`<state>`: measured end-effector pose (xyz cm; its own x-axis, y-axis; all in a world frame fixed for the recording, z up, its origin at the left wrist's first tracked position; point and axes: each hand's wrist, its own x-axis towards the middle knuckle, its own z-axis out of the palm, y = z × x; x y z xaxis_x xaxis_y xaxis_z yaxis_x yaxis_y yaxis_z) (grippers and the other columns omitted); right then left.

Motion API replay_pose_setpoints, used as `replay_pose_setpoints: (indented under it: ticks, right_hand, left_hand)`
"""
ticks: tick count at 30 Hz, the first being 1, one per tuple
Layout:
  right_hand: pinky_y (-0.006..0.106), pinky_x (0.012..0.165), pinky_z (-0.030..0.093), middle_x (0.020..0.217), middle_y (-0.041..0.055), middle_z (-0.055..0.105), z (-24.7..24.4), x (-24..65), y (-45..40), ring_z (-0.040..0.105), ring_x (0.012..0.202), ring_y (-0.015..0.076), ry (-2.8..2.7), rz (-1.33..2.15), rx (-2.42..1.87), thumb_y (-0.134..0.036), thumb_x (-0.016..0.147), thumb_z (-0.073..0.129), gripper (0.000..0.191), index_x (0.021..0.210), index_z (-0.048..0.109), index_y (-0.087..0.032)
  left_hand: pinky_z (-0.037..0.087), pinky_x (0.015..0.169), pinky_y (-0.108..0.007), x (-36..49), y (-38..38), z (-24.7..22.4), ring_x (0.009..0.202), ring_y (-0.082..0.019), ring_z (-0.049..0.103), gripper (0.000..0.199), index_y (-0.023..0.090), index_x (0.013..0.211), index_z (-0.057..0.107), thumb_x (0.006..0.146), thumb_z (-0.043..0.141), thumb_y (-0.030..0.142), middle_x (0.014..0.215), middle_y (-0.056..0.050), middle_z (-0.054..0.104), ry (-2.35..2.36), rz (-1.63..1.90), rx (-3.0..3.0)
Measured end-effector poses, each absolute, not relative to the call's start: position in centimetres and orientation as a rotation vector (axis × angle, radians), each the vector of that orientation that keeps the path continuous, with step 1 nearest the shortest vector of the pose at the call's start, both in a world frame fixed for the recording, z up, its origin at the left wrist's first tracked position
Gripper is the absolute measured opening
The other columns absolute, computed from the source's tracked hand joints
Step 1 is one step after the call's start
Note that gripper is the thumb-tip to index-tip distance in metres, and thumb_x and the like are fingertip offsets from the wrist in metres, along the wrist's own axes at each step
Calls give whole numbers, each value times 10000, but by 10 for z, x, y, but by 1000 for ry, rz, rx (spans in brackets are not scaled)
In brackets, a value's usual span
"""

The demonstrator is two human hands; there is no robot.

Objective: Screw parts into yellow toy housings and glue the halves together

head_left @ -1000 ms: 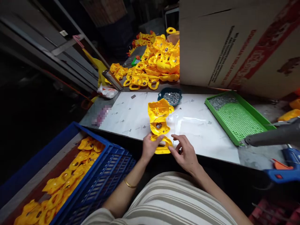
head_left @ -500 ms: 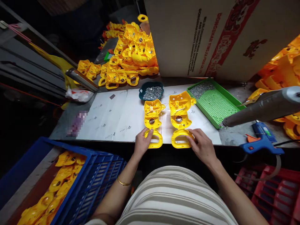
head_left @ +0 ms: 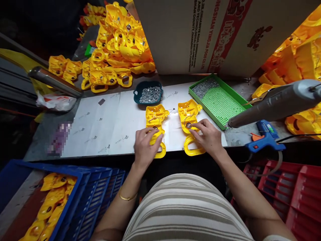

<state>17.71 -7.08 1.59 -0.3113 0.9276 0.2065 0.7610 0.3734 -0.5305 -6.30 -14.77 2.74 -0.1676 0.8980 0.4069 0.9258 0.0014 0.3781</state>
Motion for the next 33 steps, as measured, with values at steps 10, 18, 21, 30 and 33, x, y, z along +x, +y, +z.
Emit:
replay_pose_setpoints:
  ticks: [10,18,21,30,33]
  right_hand:
    - [268,500,217,1042,43,638,34,146,-49,584,888,183,-2550,478,-1714,-375,907,506,240,1047,677,-281]
    - [249,500,298,1027,47,617,19,153,-53,615,770,150,-2407,512,-1487,-316,937,453,227,1016,654,-245]
    - [258,620,433,969,52,629,15,162,-47,620,770,149,-2180,656,-1324,-289,924,470,194,947,647,-212]
    - [289,690,483,846,41,716,20,177,-27,612,727,166,-1909,1046,-1181,-310,808,616,158,863,713,-199]
    - [306,743,481,816,51,735,27,170,-30,636,771,186,-1822,1091,-1252,-272,755,647,134,809,733,-184]
  left_hand:
    - [486,881,-361,-12,-118,19,971,-225,554,191,194,1000,722,881,621,305,1041,-86,647,-1987,-924,-2348]
    - [501,883,-379,-6,-107,14,947,-226,600,206,161,1048,686,901,570,245,948,-83,666,-2118,-1045,-2450]
    - [528,811,-315,-1,-97,15,892,-191,636,264,148,1117,671,887,574,234,1021,-99,665,-2258,-1294,-2473]
    - [476,650,-256,10,-69,26,681,-156,608,241,191,937,767,760,603,183,846,-48,723,-2408,-1689,-2547]
    - [479,678,-266,3,-65,26,722,-177,636,223,192,908,766,750,615,234,876,-46,745,-2404,-1749,-2580]
